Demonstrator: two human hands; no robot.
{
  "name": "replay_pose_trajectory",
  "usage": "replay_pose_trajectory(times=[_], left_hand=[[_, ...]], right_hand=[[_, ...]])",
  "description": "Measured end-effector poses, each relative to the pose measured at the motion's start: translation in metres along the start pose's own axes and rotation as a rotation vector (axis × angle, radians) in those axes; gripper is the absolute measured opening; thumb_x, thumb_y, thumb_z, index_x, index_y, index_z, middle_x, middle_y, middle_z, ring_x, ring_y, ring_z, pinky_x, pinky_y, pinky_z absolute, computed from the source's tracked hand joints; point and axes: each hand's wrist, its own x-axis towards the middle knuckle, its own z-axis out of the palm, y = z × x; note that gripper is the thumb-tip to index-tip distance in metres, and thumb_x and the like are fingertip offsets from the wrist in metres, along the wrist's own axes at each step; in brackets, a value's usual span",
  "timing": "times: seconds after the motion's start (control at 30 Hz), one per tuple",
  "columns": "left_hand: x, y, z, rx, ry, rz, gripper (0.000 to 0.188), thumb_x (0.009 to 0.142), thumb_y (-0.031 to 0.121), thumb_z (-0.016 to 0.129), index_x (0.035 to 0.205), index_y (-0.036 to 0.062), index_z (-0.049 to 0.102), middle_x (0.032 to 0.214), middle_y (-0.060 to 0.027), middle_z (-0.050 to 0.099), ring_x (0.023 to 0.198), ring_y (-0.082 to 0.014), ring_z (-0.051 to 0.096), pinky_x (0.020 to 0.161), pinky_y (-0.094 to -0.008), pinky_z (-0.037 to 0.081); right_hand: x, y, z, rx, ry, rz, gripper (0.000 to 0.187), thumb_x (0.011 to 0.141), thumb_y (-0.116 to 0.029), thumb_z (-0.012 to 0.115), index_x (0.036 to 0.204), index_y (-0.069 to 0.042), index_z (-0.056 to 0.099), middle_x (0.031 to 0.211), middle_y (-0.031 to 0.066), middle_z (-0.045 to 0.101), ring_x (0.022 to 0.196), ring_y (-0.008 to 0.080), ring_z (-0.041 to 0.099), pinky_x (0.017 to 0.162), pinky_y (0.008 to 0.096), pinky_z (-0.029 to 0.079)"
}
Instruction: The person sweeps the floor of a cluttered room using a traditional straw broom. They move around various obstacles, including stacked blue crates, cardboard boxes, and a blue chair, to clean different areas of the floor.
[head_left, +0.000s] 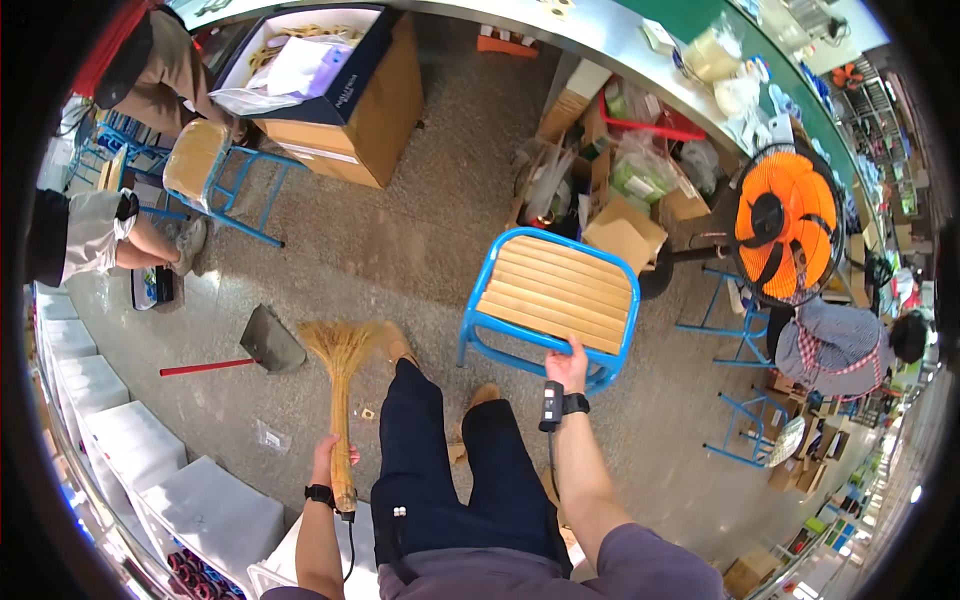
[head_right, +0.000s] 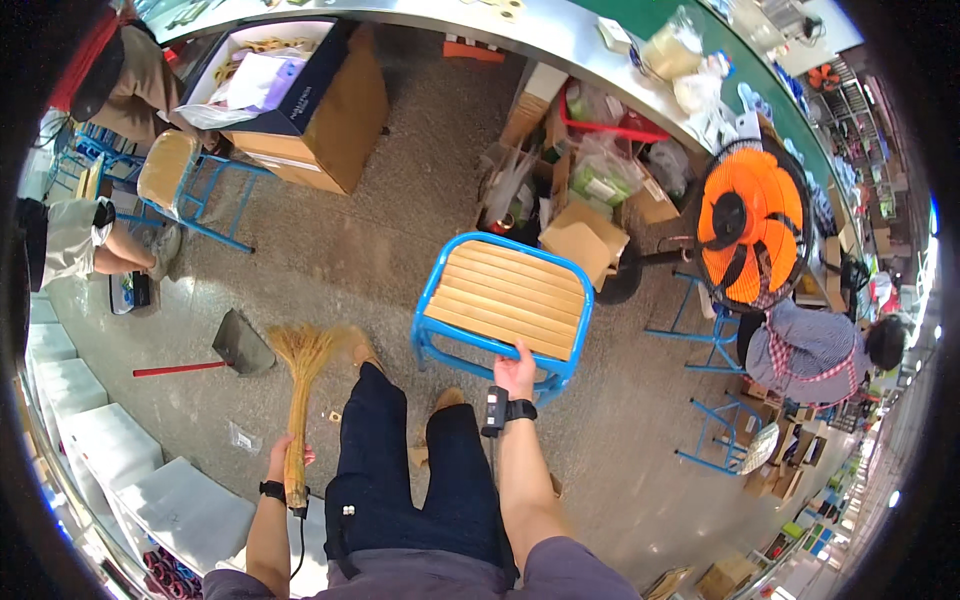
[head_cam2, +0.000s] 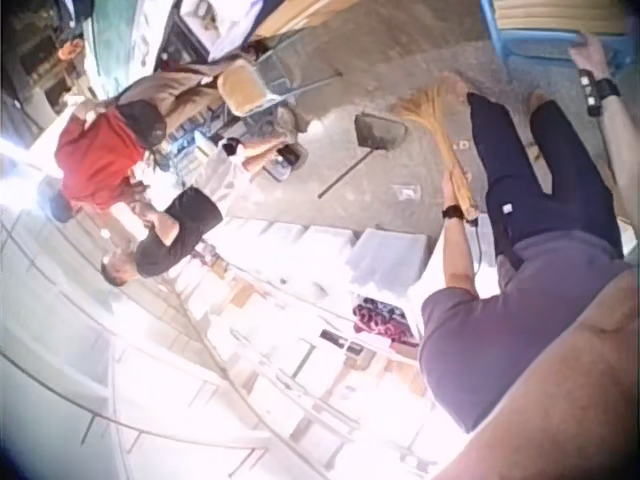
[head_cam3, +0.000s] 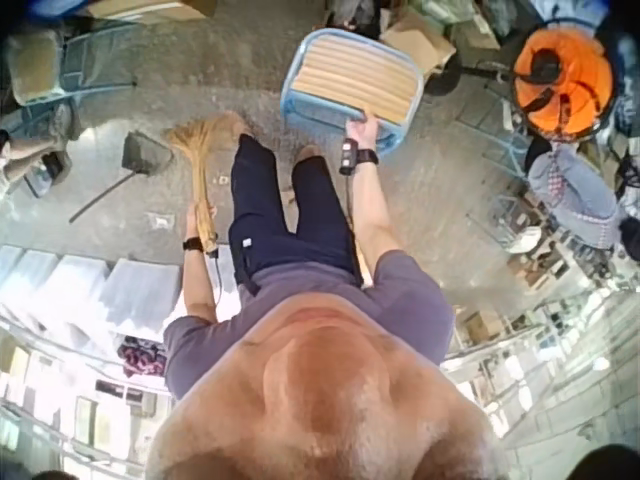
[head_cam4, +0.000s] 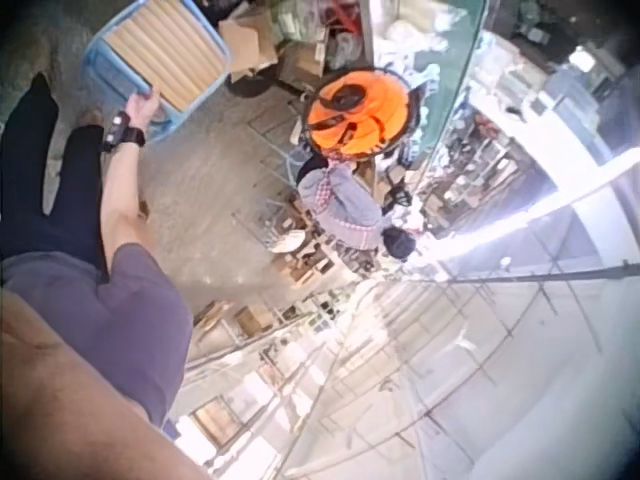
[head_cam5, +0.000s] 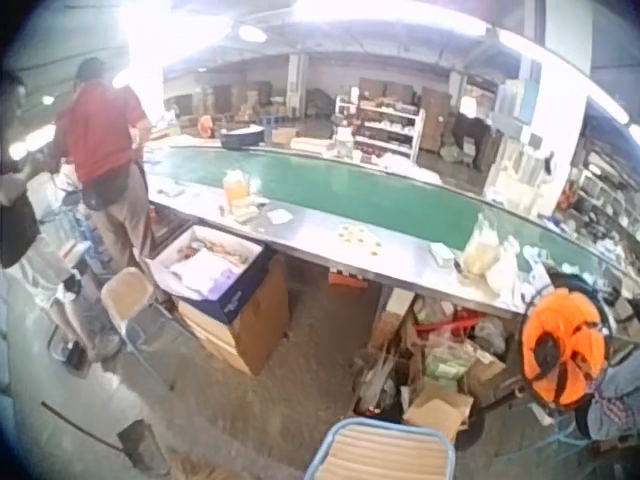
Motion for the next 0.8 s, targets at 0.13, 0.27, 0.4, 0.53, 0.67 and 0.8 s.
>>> replay_pose_trajectory(times=[0.13, 0.27, 0.4, 0.53, 0.67, 0.8], left_hand=[[0.005, 0.034, -0.022, -0.023, -0.003, -0.058, 0.041, 0.079, 0.034, 0.051, 0.099, -0.0024, 0.046, 0.075, -0.0165, 0.057, 0.06, -0.0252, 0.06, 0.057, -0.0332, 0.052], [0.016, 0.067, -0.042, -0.096, -0.046, -0.12, 0.042, 0.079, 0.033, 0.053, 0.099, -0.0037, 0.047, 0.076, -0.0169, 0.058, 0.061, -0.0245, 0.06, 0.058, -0.0322, 0.052], [0.016, 0.095, -0.058, -0.023, -0.058, -0.117, 0.039, 0.08, 0.03, 0.054, 0.097, -0.0048, 0.047, 0.077, -0.0167, 0.058, 0.06, -0.0243, 0.06, 0.057, -0.0315, 0.051], [0.023, 0.124, -0.065, 0.098, -0.076, -0.1, 0.034, 0.08, 0.028, 0.054, 0.091, -0.0036, 0.05, 0.071, -0.0144, 0.057, 0.059, -0.0242, 0.06, 0.053, -0.0311, 0.05], [0.028, 0.14, -0.057, 0.01, -0.025, -0.187, 0.034, 0.08, 0.029, 0.054, 0.091, -0.0034, 0.05, 0.07, -0.0139, 0.057, 0.06, -0.024, 0.06, 0.053, -0.0312, 0.05], [0.041, 0.157, -0.034, -0.05, 0.031, -0.146, 0.036, 0.08, 0.03, 0.054, 0.092, -0.0037, 0.049, 0.071, -0.0141, 0.057, 0.06, -0.0239, 0.06, 0.055, -0.0316, 0.051]], right_hand=[[-0.004, 0.062, 0.062, 0.049, -0.073, 0.025, 0.031, 0.073, 0.003, 0.06, 0.102, -0.008, 0.054, 0.1, 0.0069, 0.06, 0.094, 0.0206, 0.055, 0.079, 0.0347, 0.046], [0.027, 0.12, 0.124, 0.077, -0.004, 0.021, 0.021, 0.078, -0.002, 0.056, 0.098, -0.004, 0.055, 0.097, 0.0088, 0.061, 0.089, 0.0221, 0.058, 0.076, 0.034, 0.049], [0.068, 0.168, 0.186, 0.188, -0.091, 0.098, 0.021, 0.078, -0.004, 0.058, 0.098, 0.0, 0.056, 0.097, 0.012, 0.061, 0.09, 0.0239, 0.058, 0.082, 0.0361, 0.047], [0.099, 0.215, 0.228, 0.286, -0.203, 0.045, 0.018, 0.074, 0.0, 0.057, 0.093, 0.002, 0.056, 0.096, 0.0148, 0.061, 0.091, 0.0262, 0.058, 0.085, 0.0408, 0.045], [0.107, 0.256, 0.235, 0.43, -0.137, 0.148, 0.027, 0.07, 0.008, 0.05, 0.096, 0.003, 0.055, 0.101, 0.0162, 0.059, 0.097, 0.0289, 0.055, 0.09, 0.0423, 0.042], [0.108, 0.272, 0.228, 0.33, -0.173, 0.154, 0.034, 0.065, 0.01, 0.049, 0.097, 0.003, 0.055, 0.1, 0.0148, 0.059, 0.097, 0.0289, 0.055, 0.088, 0.0412, 0.043]])
